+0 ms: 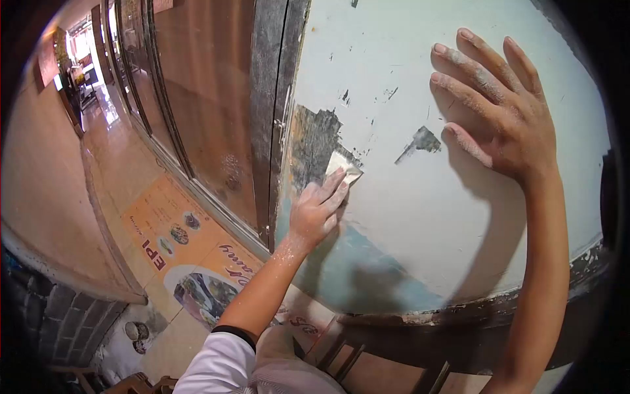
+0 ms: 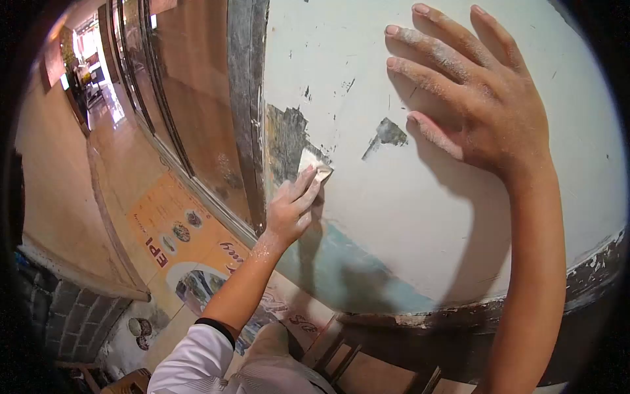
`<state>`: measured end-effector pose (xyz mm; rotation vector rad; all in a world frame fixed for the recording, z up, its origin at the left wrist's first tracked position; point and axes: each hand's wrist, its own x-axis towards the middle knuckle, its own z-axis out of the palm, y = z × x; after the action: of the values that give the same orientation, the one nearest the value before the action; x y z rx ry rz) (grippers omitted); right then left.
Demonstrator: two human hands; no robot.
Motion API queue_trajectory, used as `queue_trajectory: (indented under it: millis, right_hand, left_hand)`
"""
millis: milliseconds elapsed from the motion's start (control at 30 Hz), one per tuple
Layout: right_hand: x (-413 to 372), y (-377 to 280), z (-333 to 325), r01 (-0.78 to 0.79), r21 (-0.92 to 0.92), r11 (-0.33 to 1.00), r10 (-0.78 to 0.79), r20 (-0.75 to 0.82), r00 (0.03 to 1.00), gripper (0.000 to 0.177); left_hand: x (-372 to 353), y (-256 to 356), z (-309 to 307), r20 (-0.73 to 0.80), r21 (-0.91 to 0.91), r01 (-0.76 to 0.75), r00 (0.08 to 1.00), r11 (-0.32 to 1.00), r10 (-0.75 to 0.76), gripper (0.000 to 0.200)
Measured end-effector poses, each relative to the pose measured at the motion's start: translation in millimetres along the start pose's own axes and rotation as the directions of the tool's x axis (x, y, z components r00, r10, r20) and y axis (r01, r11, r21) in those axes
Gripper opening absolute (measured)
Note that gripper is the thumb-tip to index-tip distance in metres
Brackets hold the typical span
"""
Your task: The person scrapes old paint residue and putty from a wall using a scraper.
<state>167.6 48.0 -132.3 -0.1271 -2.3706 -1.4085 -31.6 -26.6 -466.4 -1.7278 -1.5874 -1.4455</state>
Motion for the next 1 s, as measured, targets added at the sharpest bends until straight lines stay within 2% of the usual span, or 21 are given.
queue_trajectory:
  millis: [167,233,267,367,500,633,733,1000]
  right_hand:
    - [-0.5,-0.1,0.7,-0.011,-0.014,1.000,0.011,0.002,1.000,0.064]
    - [-0.3,0.7,-0.9,-0.013,-0.007,1.000,0.013,0.007,1.000,0.064]
    - [0.0,0.9,-1.2,-0.008,-0.001,1.000,0.008,0.000,1.000,0.064]
    - [-0.5,0.3,-0.1,-0.001,-0.006,1.000,0.001,0.004,1.000,0.064]
    - [0.2,1.1,-0.1,0.006,-0.018,1.000,-0.006,0.006,1.000,0.063]
    - [-0.9,2.5,1.8,-0.001,-0.017,1.000,0.001,-0.014,1.000,0.065]
    - [-0.9,2.0,-0.8,0.005,-0.016,1.000,-0.005,0.009,1.000,0.066]
    - [0.9,1.7,-0.8,0.002,-0.012,1.000,-0.002,0.011,1.000,0.063]
  left_hand:
    - [-8.4,-2.6,-3.6,0.028,-0.003,0.014,1.000,1.000,-0.014,0.058]
    - [-33.6,-19.6,7.6,-0.072,0.036,0.000,0.997,0.999,0.002,0.063]
    - [-50.1,-22.9,4.7,0.047,-0.001,0.092,0.995,0.996,-0.092,0.061]
    - [-77.7,-34.6,8.8,0.077,0.021,0.085,0.993,0.996,-0.086,0.063]
    - [-68.5,-27.5,4.7,0.094,0.034,0.075,0.993,0.997,-0.078,0.064]
    - [-66.3,-24.4,5.1,0.136,0.046,0.129,0.982,0.991,-0.134,0.065]
    - [-66.4,-26.2,9.1,0.070,0.010,0.085,0.994,0.996,-0.085,0.065]
    - [-64.7,-31.5,8.9,0.067,0.025,0.045,0.997,0.999,-0.047,0.063]
